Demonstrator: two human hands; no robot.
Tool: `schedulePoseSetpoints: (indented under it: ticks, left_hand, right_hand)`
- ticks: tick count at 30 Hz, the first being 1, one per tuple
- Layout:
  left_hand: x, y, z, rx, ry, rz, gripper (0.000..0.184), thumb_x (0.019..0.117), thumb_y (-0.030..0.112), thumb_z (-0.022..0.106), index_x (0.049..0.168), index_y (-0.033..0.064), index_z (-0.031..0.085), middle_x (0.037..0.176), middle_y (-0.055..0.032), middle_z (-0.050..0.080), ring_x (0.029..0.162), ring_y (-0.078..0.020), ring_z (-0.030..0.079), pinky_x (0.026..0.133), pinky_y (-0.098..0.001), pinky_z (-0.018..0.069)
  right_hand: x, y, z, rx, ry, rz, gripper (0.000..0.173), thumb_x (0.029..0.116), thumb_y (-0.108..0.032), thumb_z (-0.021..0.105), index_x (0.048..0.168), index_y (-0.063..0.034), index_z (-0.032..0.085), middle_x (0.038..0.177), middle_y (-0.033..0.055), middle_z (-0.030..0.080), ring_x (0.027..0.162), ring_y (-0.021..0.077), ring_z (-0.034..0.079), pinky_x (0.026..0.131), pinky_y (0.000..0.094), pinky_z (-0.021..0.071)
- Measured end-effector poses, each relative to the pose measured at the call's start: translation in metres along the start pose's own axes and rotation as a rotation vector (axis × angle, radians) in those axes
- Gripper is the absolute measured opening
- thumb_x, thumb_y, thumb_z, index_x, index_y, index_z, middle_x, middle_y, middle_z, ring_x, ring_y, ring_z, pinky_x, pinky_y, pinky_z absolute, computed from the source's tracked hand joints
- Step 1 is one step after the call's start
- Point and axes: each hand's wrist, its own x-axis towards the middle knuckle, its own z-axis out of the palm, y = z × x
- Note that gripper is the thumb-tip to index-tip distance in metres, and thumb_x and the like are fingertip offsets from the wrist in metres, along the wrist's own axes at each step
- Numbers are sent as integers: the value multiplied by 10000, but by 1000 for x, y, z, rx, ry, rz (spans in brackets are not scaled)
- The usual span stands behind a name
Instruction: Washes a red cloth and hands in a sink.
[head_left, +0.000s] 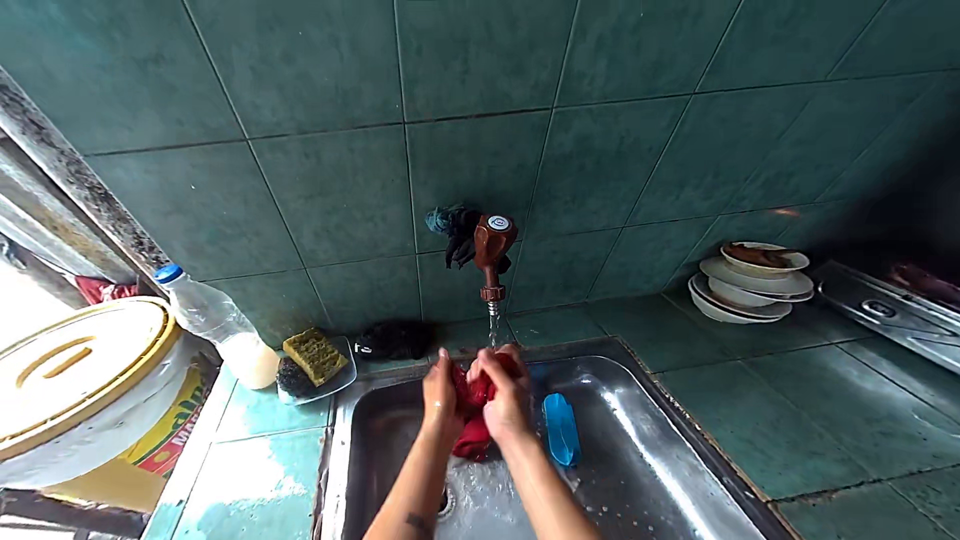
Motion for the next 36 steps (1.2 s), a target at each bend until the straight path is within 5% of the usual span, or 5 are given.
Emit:
schedulePoseSetpoints:
  ticks: [4, 10, 17, 26, 36]
  left_hand:
    - [-4, -23, 14, 301, -68, -8, 379, 1112, 253, 401, 1160, -30, 649, 947, -133, 668, 866, -173, 626, 813, -366, 526]
    - [-17, 2, 43, 544, -244, -99, 476, 1103, 394, 396, 1002, 21, 674, 843, -111, 641, 778, -208, 615, 732, -420, 517]
    - [2, 3, 27, 1144, -90, 600, 396, 1066, 319, 405, 1207, 57, 666, 1346, -228, 563, 1309, -452, 469, 1024, -689, 350]
    - [-103, -15, 45, -299, 191, -223, 521, 1128, 350, 314, 1469, -31, 411, 1439, -239, 495, 1257, -309, 534, 1051, -454, 445]
    - [-29, -46, 57, -284, 224, -392, 245, 1110, 142, 347, 925, 33, 463, 619, -15, 439, 453, -87, 430, 448, -225, 430]
  right_hand:
    - [6, 1, 23, -580, 137, -110, 432, 926, -421, 715, 645, -127, 571, 552, -35, 463, 491, 77, 446, 502, 281, 414]
    - [43, 6, -40, -697, 108, 180, 462, 1077, -470, 411, 1036, -61, 622, 782, 72, 563, 710, 196, 561, 652, 443, 490]
    - [-8, -28, 16, -157, 54, 501, 513, 1100, -446, 378, 1521, -164, 458, 1456, 85, 566, 1326, 224, 544, 1093, 488, 456]
    - [34, -10, 10, -295, -51, 436, 478, 1057, -577, 421, 926, -134, 542, 642, -28, 498, 485, 71, 492, 472, 240, 476]
    - [-42, -61, -31, -190, 25, 371, 631, 1115, -468, 157, 596, -203, 401, 449, -85, 368, 369, 41, 345, 389, 216, 321]
